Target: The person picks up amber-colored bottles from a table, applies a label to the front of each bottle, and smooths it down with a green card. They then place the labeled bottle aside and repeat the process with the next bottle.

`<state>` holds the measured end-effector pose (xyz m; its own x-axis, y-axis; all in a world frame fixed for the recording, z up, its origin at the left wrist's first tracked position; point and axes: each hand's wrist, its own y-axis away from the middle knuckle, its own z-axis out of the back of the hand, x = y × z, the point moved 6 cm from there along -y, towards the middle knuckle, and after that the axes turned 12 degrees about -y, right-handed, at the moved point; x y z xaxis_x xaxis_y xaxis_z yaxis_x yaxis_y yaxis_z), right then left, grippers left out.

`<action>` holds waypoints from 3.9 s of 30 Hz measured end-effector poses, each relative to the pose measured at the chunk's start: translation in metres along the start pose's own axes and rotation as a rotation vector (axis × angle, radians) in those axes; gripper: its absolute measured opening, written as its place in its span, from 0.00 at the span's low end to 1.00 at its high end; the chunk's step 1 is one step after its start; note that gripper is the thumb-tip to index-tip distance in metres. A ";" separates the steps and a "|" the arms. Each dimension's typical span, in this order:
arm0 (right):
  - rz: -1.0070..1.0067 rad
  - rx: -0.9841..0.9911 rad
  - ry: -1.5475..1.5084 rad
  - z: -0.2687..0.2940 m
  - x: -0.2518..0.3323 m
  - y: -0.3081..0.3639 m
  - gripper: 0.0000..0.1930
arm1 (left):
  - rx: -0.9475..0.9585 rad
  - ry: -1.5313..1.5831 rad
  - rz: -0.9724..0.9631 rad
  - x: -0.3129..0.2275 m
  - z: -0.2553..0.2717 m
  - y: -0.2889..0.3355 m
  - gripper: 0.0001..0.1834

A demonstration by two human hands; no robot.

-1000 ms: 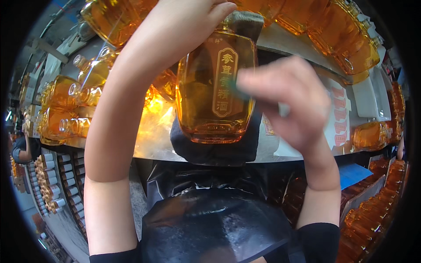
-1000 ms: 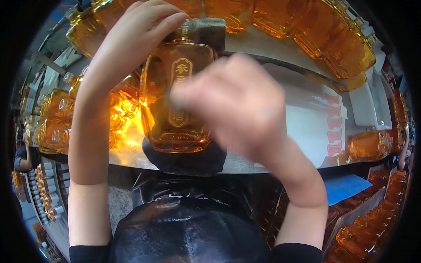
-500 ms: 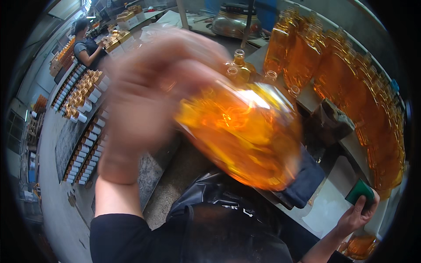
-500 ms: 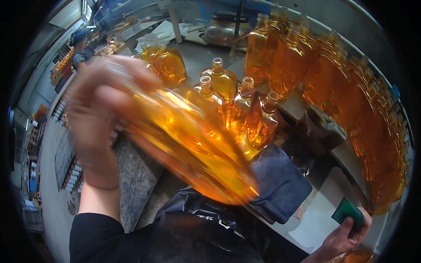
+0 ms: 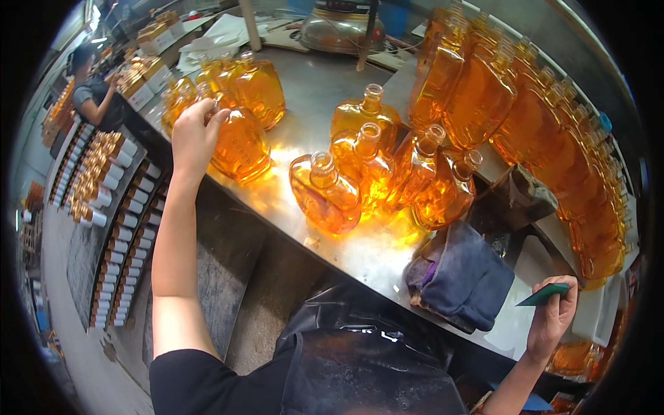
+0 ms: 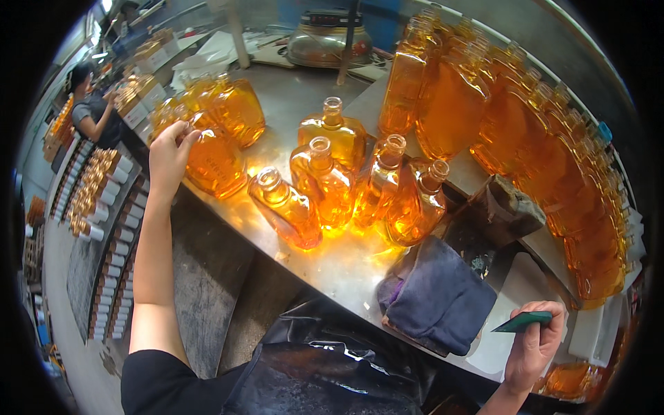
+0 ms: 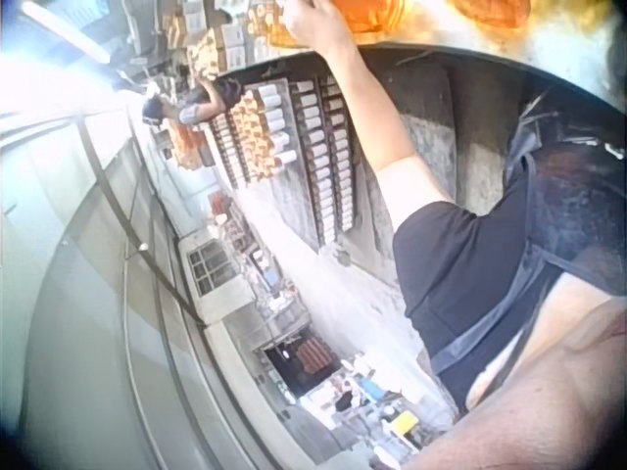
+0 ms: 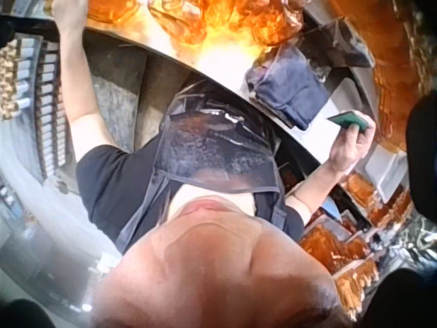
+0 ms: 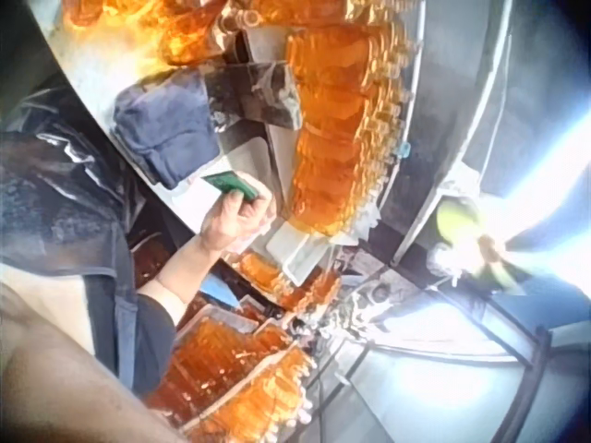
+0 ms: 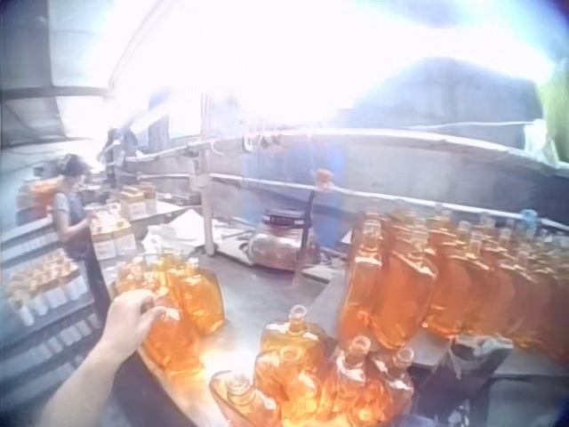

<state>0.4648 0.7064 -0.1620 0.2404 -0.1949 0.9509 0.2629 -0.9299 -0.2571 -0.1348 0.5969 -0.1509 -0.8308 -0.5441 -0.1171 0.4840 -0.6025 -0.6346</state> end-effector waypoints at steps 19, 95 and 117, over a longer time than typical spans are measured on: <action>-0.374 -0.670 0.707 0.230 -0.049 0.120 0.16 | 0.698 1.545 -0.025 -0.054 -0.092 0.139 0.32; 0.965 0.336 1.132 -0.041 0.007 -0.024 0.14 | 0.657 1.002 -0.678 -0.368 0.012 0.137 0.41; 0.162 0.339 1.348 -0.028 -0.005 -0.045 0.43 | 0.550 0.871 -0.718 -0.396 -0.002 0.136 0.45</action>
<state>0.4253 0.7402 -0.1505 -0.7318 -0.6172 0.2890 0.5754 -0.7868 -0.2233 0.2598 0.7319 -0.1928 -0.7581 0.4465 -0.4753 -0.2760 -0.8800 -0.3865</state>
